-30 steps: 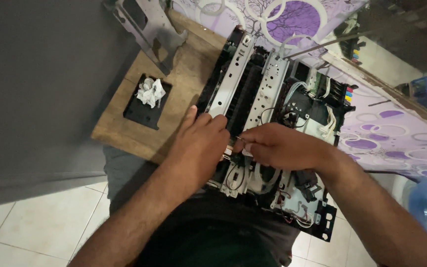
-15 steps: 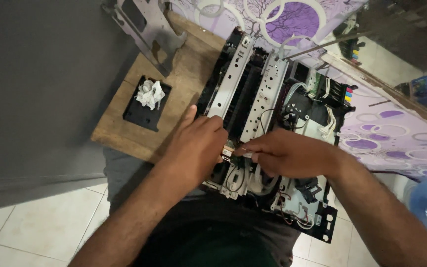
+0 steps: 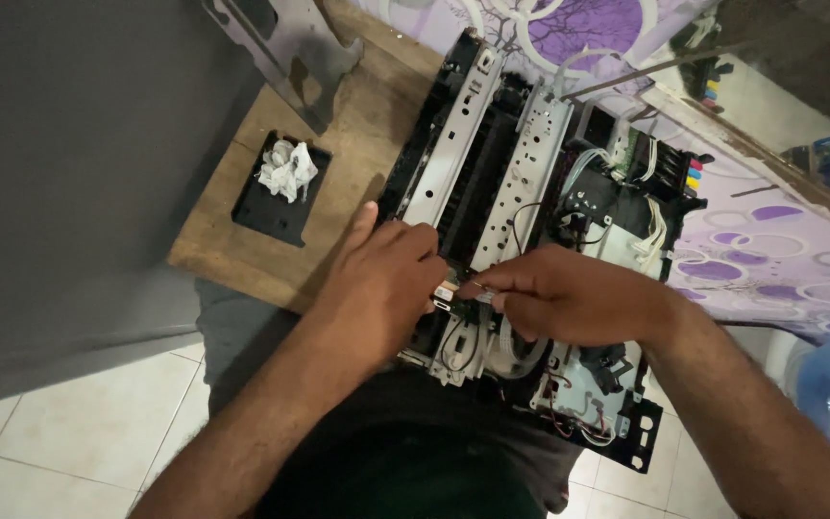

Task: Disassembling a printer by removing screws and extracting internal components from the chassis

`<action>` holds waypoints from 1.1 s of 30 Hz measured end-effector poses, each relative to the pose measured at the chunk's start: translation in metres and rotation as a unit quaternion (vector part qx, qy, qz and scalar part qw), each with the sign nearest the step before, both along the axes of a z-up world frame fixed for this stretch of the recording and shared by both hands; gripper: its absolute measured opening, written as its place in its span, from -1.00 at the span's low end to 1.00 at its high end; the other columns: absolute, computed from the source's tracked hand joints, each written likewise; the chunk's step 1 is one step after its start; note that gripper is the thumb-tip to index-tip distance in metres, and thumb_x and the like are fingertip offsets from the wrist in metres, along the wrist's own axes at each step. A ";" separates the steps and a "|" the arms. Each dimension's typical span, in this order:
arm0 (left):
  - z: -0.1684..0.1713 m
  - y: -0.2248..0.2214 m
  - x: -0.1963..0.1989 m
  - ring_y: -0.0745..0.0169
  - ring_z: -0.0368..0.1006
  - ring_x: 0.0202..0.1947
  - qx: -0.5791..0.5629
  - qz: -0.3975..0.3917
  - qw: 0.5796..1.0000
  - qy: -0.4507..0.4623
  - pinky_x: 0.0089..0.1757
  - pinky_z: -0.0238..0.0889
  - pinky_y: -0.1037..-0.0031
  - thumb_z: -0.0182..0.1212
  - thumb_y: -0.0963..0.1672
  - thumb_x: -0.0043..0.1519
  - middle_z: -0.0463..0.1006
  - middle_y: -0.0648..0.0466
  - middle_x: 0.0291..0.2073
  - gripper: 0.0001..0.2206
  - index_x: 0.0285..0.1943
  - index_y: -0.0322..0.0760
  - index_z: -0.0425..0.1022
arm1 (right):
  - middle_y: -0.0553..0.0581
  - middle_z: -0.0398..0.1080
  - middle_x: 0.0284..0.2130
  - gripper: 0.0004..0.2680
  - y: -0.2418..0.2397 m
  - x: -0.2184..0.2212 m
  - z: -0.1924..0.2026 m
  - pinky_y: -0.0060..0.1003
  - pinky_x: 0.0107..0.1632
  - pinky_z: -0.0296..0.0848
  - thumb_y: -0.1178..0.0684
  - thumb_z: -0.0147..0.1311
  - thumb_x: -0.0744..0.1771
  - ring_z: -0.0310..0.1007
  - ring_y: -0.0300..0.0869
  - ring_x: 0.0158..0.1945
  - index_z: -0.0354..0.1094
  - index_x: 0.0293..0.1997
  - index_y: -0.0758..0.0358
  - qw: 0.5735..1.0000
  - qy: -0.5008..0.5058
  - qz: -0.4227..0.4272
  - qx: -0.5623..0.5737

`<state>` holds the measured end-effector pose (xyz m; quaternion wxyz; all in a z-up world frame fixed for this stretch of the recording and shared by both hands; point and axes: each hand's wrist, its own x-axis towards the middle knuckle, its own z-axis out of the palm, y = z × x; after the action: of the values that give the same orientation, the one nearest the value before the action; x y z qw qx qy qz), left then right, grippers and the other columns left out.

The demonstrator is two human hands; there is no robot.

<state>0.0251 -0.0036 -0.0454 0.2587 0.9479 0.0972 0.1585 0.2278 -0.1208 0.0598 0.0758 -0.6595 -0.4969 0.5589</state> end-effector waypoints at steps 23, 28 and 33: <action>-0.011 -0.003 0.009 -0.08 0.33 0.11 0.038 0.025 0.998 0.049 0.34 -0.21 -0.25 0.53 -0.01 -0.01 0.35 0.12 -0.14 -0.65 -0.20 -0.18 0.48 | 0.23 0.58 -0.53 -0.68 0.009 0.008 -0.008 0.04 -0.32 0.52 0.08 -0.18 0.39 0.53 0.00 -0.52 0.41 0.25 0.23 0.997 -0.041 0.055 0.031; -0.014 -0.003 0.009 -0.02 0.40 0.01 0.049 0.030 0.998 0.029 0.31 -0.06 -0.14 0.57 0.00 -0.06 0.37 0.14 -0.19 -0.63 -0.23 -0.11 0.48 | 0.23 0.59 -0.58 -0.67 0.004 0.009 0.001 -0.04 -0.34 0.54 0.09 -0.15 0.37 0.57 -0.05 -0.53 0.41 0.26 0.25 0.999 -0.005 0.037 0.018; -0.003 0.009 0.003 -0.16 0.36 -0.12 0.018 -0.031 0.999 -0.031 0.12 0.11 0.02 0.52 -0.05 0.04 0.34 0.04 -0.22 -0.69 -0.30 -0.24 0.45 | 0.24 0.59 -0.69 -0.63 0.005 0.005 0.013 -0.09 -0.40 0.52 0.10 -0.17 0.35 0.45 -0.06 -0.68 0.41 0.31 0.16 0.996 -0.066 0.062 -0.017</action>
<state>0.0279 0.0057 -0.0484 0.2492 0.9495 0.0568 0.1818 0.2332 -0.1158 0.0725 -0.0029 -0.6642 -0.5310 0.5262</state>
